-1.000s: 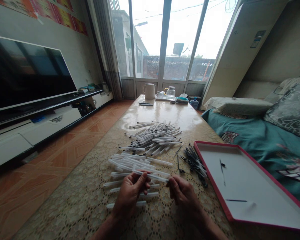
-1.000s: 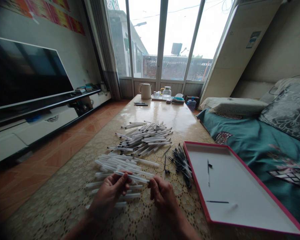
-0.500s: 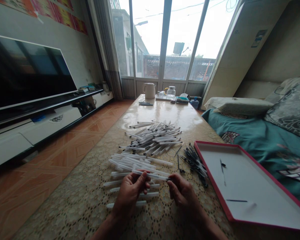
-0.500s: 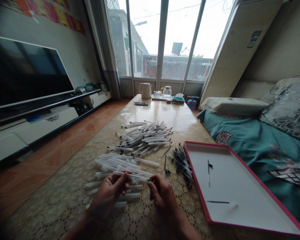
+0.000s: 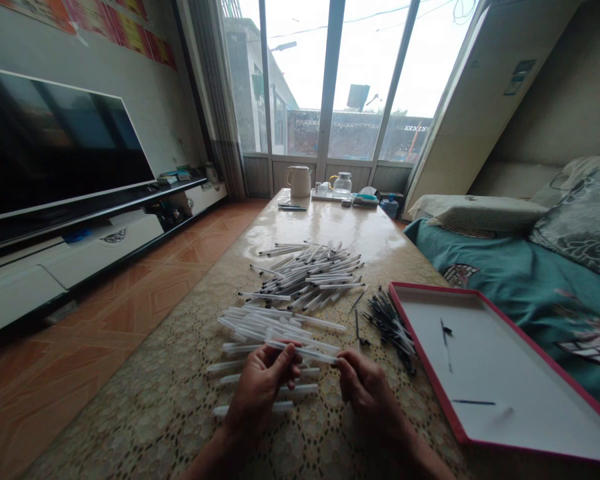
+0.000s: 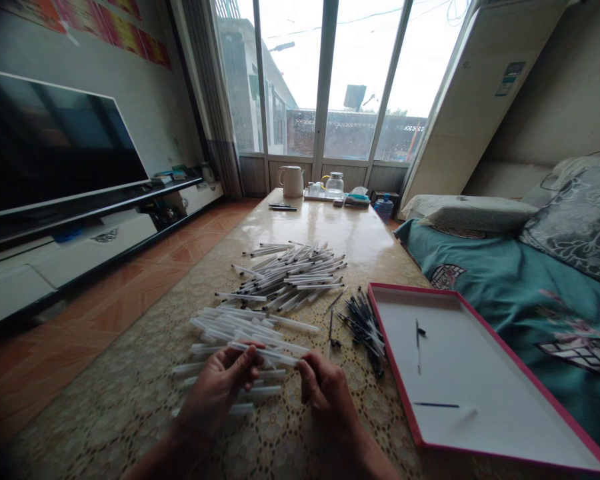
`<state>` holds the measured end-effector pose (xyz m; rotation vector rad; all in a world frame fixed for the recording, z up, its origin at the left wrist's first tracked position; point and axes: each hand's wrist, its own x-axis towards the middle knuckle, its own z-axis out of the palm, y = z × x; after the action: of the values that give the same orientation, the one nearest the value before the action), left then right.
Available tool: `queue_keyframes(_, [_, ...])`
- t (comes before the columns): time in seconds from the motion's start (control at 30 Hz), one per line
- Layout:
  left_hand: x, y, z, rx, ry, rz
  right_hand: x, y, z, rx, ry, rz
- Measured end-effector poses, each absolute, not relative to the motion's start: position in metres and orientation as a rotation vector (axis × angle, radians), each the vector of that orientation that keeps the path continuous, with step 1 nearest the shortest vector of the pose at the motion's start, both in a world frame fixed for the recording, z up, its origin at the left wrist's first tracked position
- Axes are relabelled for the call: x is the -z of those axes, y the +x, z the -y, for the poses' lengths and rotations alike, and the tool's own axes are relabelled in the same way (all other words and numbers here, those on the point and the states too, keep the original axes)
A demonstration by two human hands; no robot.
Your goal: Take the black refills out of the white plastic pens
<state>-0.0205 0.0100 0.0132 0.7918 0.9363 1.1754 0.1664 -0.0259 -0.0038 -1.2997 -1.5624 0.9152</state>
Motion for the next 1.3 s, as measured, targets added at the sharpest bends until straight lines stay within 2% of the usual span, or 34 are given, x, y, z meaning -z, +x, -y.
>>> queue_keyframes(1.3, [-0.0187,-0.0204,-0.0096,-1.183,0.773,-0.962,0.0023,0.1667,0.0257,-0.940,-1.287,1.504])
